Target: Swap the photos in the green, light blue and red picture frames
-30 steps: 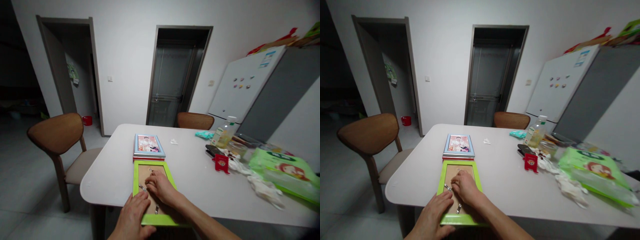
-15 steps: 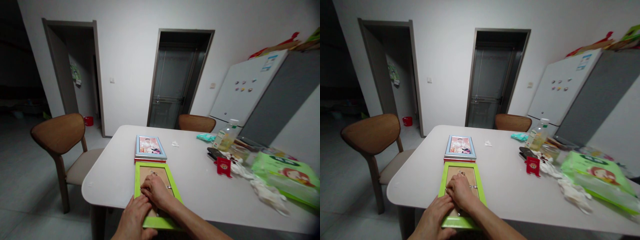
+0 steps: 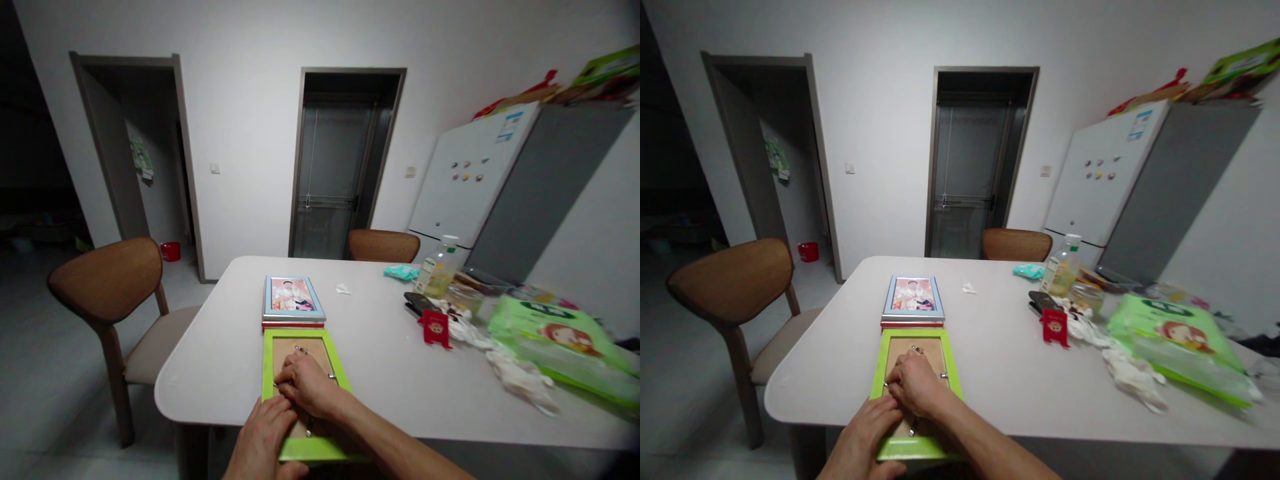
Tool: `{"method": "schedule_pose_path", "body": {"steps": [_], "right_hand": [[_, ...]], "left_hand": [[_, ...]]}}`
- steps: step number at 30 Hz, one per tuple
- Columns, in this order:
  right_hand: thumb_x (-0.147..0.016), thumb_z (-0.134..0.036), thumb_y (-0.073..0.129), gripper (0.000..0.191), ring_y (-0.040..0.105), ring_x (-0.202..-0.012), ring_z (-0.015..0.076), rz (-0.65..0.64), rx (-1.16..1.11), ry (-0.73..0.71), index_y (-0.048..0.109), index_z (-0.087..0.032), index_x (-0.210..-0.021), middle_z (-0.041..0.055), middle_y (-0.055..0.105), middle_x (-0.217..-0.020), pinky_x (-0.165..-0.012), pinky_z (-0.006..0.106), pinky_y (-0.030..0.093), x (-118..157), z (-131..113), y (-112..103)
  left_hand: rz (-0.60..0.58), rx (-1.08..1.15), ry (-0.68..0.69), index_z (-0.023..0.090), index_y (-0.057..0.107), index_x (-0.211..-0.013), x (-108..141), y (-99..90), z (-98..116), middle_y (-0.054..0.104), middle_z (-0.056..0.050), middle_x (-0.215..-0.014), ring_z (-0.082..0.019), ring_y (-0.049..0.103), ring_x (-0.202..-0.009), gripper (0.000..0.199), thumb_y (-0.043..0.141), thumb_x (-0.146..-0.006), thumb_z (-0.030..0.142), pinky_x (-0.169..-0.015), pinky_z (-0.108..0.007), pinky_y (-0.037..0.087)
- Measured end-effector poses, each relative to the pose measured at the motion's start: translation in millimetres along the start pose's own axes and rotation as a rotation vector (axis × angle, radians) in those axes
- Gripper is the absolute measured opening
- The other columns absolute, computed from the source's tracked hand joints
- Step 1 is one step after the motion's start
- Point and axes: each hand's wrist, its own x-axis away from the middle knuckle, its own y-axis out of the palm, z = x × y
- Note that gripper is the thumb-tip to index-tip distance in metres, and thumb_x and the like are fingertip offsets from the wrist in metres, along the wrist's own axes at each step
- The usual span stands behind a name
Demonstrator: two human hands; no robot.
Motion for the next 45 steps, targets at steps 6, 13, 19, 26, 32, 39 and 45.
{"method": "schedule_pose_path", "body": {"steps": [6, 13, 19, 26, 32, 39, 45], "right_hand": [[-0.077, -0.024, 0.043, 0.026, 0.049, -0.075, 0.0132, 0.072, -0.170, 0.116, 0.061, -0.020, -0.095, 0.0034, 0.060, -0.078, -0.069, 0.022, 0.032, 6.8, 3.5, -2.4], [-0.071, -0.026, 0.051, 0.018, 0.047, -0.078, 0.0149, 0.081, -0.118, 0.167, 0.067, -0.024, -0.080, 0.0023, 0.059, -0.077, -0.072, 0.025, 0.030, 3.7, -2.1, 6.4], [-0.071, -0.023, 0.049, 0.018, 0.047, -0.076, 0.0148, -0.002, -0.050, 0.147, 0.067, -0.022, -0.071, 0.0020, 0.059, -0.073, -0.071, 0.025, 0.030, -0.3, -9.6, 1.7], [-0.077, -0.022, 0.043, 0.023, 0.047, -0.082, 0.0149, 0.048, -0.155, 0.088, 0.063, -0.022, -0.089, 0.0031, 0.059, -0.084, -0.077, 0.026, 0.032, 13.7, -1.9, -6.2], [-0.077, -0.018, 0.041, 0.024, 0.047, -0.083, 0.0149, 0.108, -0.249, 0.130, 0.064, -0.018, -0.085, 0.0045, 0.058, -0.083, -0.078, 0.025, 0.035, 27.7, 5.7, -12.3], [-0.064, -0.013, 0.050, 0.030, 0.039, -0.107, 0.0177, -0.102, -0.247, 0.093, 0.064, -0.023, -0.089, 0.0040, 0.046, -0.114, -0.091, 0.027, 0.029, 52.9, -1.7, -30.3], [-0.061, -0.017, 0.056, 0.029, 0.034, -0.113, 0.0210, -0.205, -0.299, 0.128, 0.065, -0.025, -0.087, 0.0033, 0.041, -0.122, -0.096, 0.032, 0.023, 59.4, 1.0, -38.9]], "left_hand": [[-0.016, -0.005, -0.031, 0.018, 0.056, -0.102, 0.0, 0.8, -0.6, 0.053, -0.010, -0.116, -0.029, 0.045, -0.108, 0.054, 0.070, -0.050, 0.025, -0.093, -0.045, 0.034], [-0.029, 0.020, -0.036, 0.018, 0.054, -0.103, -1.6, -2.8, 3.8, 0.055, -0.008, -0.113, -0.027, 0.046, -0.106, 0.055, 0.070, -0.051, 0.024, -0.094, -0.044, 0.032], [-0.043, 0.030, -0.030, 0.019, 0.054, -0.104, -2.7, -6.4, 7.2, 0.056, -0.007, -0.112, -0.027, 0.047, -0.104, 0.054, 0.069, -0.052, 0.024, -0.094, -0.044, 0.032], [-0.025, 0.010, -0.015, 0.020, 0.055, -0.103, -0.8, -4.6, 3.8, 0.053, -0.008, -0.117, -0.027, 0.046, -0.107, 0.054, 0.069, -0.052, 0.025, -0.093, -0.044, 0.035], [-0.036, -0.040, -0.058, 0.016, 0.055, -0.104, 3.0, 0.2, 0.1, 0.051, -0.011, -0.119, -0.029, 0.043, -0.111, 0.057, 0.071, -0.050, 0.023, -0.095, -0.046, 0.031], [-0.080, -0.071, -0.073, 0.016, 0.055, -0.103, 1.7, -5.3, 5.4, 0.050, -0.011, -0.120, -0.028, 0.043, -0.111, 0.053, 0.070, -0.053, 0.026, -0.095, -0.047, 0.032], [-0.061, -0.084, -0.044, 0.015, 0.053, -0.106, 3.6, -1.5, 1.9, 0.049, -0.012, -0.120, -0.028, 0.042, -0.112, 0.055, 0.069, -0.056, 0.029, -0.095, -0.047, 0.031]]}}
